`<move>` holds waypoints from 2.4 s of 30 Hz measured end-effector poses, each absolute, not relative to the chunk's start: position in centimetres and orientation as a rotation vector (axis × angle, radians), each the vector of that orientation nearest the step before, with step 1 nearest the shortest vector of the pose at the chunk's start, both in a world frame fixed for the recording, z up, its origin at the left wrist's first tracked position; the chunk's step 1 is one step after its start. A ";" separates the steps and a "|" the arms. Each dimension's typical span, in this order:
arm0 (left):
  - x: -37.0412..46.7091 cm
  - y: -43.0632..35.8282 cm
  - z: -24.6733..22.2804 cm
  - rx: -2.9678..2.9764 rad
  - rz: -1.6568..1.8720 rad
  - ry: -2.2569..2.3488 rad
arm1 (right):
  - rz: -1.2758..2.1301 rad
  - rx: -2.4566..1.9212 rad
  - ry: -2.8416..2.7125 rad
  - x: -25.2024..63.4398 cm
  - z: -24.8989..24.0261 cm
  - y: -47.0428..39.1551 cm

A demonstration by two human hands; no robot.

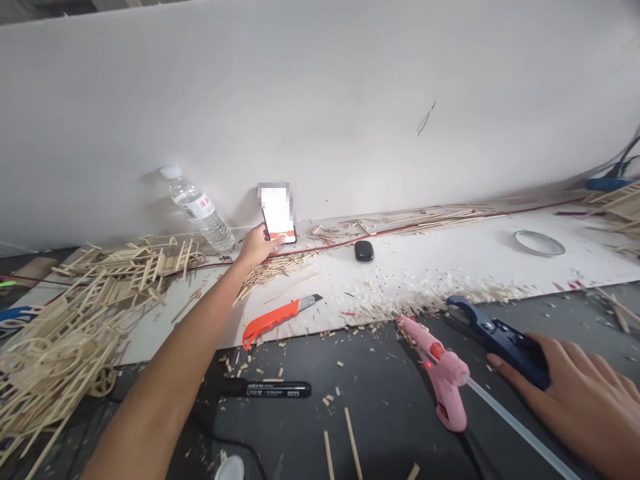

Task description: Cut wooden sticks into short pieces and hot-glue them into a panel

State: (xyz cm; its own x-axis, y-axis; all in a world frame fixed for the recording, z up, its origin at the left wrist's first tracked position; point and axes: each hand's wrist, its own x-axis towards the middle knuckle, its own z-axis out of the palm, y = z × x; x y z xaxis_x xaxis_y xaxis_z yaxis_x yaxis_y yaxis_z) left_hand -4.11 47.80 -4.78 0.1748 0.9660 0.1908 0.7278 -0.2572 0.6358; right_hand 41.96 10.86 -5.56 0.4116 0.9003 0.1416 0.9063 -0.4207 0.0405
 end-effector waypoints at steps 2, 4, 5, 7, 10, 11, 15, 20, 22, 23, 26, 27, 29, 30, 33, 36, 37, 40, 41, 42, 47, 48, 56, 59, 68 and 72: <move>-4.1 47.8 -4.6 2.044 0.795 1.612 | -0.228 -2.605 -1.666 42.2 -5.9 10.8; -4.0 47.7 -4.4 2.027 0.788 1.630 | -0.230 -2.596 -1.667 42.4 -6.2 10.7; -4.0 47.6 -4.3 2.017 0.787 1.635 | -0.235 -2.591 -1.661 42.5 -6.3 10.7; -3.9 47.5 -4.2 2.001 0.790 1.625 | -0.234 -2.580 -1.650 42.5 -6.4 10.6; -3.9 47.2 -3.9 1.977 0.821 1.579 | -0.220 -2.575 -1.647 42.3 -6.3 10.7; -3.9 47.2 -3.8 1.969 0.835 1.567 | -0.216 -2.579 -1.655 42.3 -6.3 10.7; -3.8 47.1 -3.3 1.941 0.874 1.553 | -0.212 -2.594 -1.661 42.3 -6.3 10.8; -3.2 46.6 -2.8 1.929 0.895 1.583 | -0.210 -2.582 -1.653 42.0 -5.9 10.9; -2.8 46.5 -2.9 1.922 0.910 1.621 | -0.199 -2.578 -1.651 41.7 -5.5 11.0; -2.6 46.4 -3.0 1.918 0.920 1.643 | -0.190 -2.576 -1.649 41.6 -5.3 11.0; -2.3 46.4 -3.3 1.901 0.948 1.696 | -0.160 -2.565 -1.631 41.4 -5.0 11.1; -2.2 46.4 -3.4 1.894 0.958 1.708 | -0.156 -2.562 -1.623 41.4 -5.0 11.1; -2.2 46.3 -3.3 1.875 0.989 1.726 | -0.157 -2.562 -1.615 41.4 -5.1 11.1; -2.2 46.3 -3.1 1.864 1.015 1.731 | -0.160 -2.560 -1.618 41.4 -5.1 11.1; -2.1 46.4 -2.5 1.828 1.123 1.739 | -0.171 -2.547 -1.615 41.6 -5.5 11.1; -1.7 47.1 -1.7 1.794 1.228 1.719 | -0.210 -2.543 -1.595 41.9 -6.1 11.0; -1.5 47.4 -1.5 1.785 1.253 1.706 | -0.223 -2.543 -1.588 42.0 -6.3 10.9; -1.3 48.3 -0.9 1.767 1.298 1.651 | -0.278 -2.524 -1.584 42.0 -6.9 10.7; -1.2 48.6 -0.8 1.762 1.309 1.634 | -0.300 -2.510 -1.591 41.9 -7.1 10.6; -1.2 48.8 -0.7 1.757 1.321 1.620 | -0.322 -2.498 -1.602 41.9 -7.2 10.6; -1.4 49.6 0.1 1.717 1.379 1.575 | -0.357 -2.508 -1.635 42.2 -7.8 10.8; -1.4 49.6 0.2 1.711 1.386 1.566 | -0.355 -2.513 -1.636 42.4 -7.9 10.8; -1.7 50.0 0.9 1.670 1.420 1.491 | -0.309 -2.544 -1.648 43.4 -8.7 10.8; -1.7 50.5 1.2 1.655 1.433 1.464 | -0.319 -2.525 -1.674 43.7 -9.0 10.6; -2.7 50.1 0.5 1.703 1.271 1.407 | -0.345 -2.506 -1.714 43.9 -9.4 10.5; -3.0 48.5 -1.1 1.756 1.117 1.354 | -0.348 -2.500 -1.711 43.9 -9.1 10.7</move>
